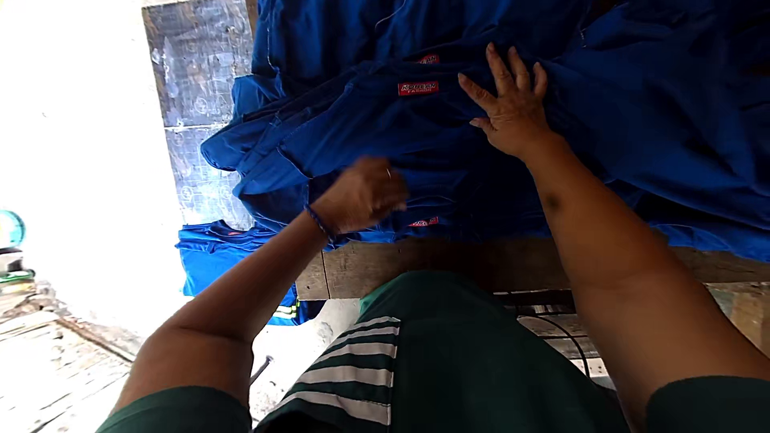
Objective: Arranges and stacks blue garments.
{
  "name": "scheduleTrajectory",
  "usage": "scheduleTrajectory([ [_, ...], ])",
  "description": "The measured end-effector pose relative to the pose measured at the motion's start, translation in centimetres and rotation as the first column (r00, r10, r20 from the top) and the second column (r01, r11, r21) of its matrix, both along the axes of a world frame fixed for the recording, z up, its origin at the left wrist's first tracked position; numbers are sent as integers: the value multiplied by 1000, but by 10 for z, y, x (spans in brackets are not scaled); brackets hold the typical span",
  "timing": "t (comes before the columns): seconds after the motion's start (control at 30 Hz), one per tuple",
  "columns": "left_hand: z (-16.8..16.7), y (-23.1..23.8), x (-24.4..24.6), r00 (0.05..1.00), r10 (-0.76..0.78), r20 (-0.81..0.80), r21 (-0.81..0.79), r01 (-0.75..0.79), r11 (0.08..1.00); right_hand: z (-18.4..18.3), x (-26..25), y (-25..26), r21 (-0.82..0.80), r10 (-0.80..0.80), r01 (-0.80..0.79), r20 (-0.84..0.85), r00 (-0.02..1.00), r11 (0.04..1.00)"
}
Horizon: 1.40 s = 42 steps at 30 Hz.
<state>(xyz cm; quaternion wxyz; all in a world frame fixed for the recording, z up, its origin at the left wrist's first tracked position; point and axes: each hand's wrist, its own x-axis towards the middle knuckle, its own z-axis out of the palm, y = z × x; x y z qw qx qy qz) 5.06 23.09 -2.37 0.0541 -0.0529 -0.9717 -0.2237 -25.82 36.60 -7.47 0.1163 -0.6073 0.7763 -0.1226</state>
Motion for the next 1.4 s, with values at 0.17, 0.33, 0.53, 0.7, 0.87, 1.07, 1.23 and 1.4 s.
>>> scheduleTrajectory([
  [0.17, -14, 27, 35, 920, -48, 390, -82, 87, 993, 6, 6, -1, 54, -18, 18, -4, 1000, 998],
  [0.33, 27, 2, 37, 948, 34, 316, -91, -6, 996, 15, 10, 3, 103, -29, 22, 64, 998, 994],
  [0.53, 55, -71, -25, 885, 438, 157, 146, -459, 876, 55, 25, 23, 121, -12, -9, 174, 985, 993],
  [0.7, 5, -115, -71, 718, 598, 356, 187, -682, 707, 49, 46, 32, -35, 82, -80, 44, 996, 996],
  [0.87, 18, -76, -67, 702, 708, 77, 43, -711, 702, 12, -4, 2, -152, -165, 209, 257, 952, 966],
  [1.07, -14, 16, -3, 997, -60, -44, -31, 59, 998, 7, -17, -14, -70, -230, 267, 328, 916, 961],
  [1.23, -25, 27, 30, 973, 9, 232, -147, 25, 989, 10, -12, -11, -38, -243, 264, 284, 928, 964],
  [1.4, 3, 12, 44, 969, 77, 233, -3, -79, 997, 11, -6, -7, -58, -237, 264, 285, 929, 963],
])
